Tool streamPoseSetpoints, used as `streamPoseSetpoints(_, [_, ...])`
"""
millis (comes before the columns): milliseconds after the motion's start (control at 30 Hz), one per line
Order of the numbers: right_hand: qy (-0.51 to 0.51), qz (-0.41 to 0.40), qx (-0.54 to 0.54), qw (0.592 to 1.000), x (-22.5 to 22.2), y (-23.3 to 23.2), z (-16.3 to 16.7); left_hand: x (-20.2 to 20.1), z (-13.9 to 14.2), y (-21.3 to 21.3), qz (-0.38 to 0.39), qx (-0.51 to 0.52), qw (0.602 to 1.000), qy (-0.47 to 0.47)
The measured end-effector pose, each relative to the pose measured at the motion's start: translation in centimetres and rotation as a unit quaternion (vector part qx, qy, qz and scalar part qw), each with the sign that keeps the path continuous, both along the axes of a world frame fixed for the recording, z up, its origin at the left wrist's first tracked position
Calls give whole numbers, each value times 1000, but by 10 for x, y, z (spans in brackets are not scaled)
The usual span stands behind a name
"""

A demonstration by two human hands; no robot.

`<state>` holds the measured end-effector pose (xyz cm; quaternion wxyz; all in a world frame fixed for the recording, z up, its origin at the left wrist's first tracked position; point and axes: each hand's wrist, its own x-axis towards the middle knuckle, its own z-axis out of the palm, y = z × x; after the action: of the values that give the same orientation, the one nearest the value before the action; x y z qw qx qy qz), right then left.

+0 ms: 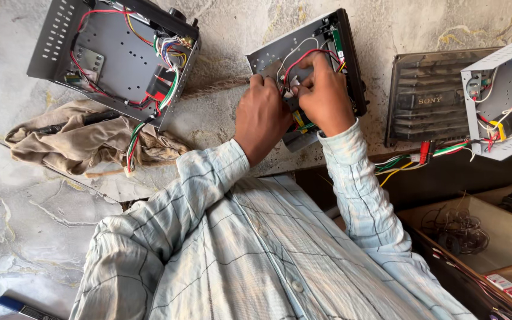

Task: The person works on the internal wiring of several open electronic chassis on a workbench. They connect wires, insert a small white component, and use pliers to adjust connections inside the metal cases.

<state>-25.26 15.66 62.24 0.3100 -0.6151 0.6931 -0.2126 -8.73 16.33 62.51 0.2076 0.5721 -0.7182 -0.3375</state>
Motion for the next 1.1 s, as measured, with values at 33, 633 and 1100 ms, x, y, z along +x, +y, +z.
streamPoseSetpoints(33, [-11, -2, 3, 1000, 1, 1, 2, -1, 4, 2, -6, 18, 1000, -15])
streamPoseSetpoints(633, [33, 105, -99, 989, -15, -5, 2, -22, 7, 23, 1, -67, 995, -73])
streamPoseSetpoints(1100, [-57, 147, -118, 981, -27, -7, -1, -42, -14, 11, 146, -106, 983, -33])
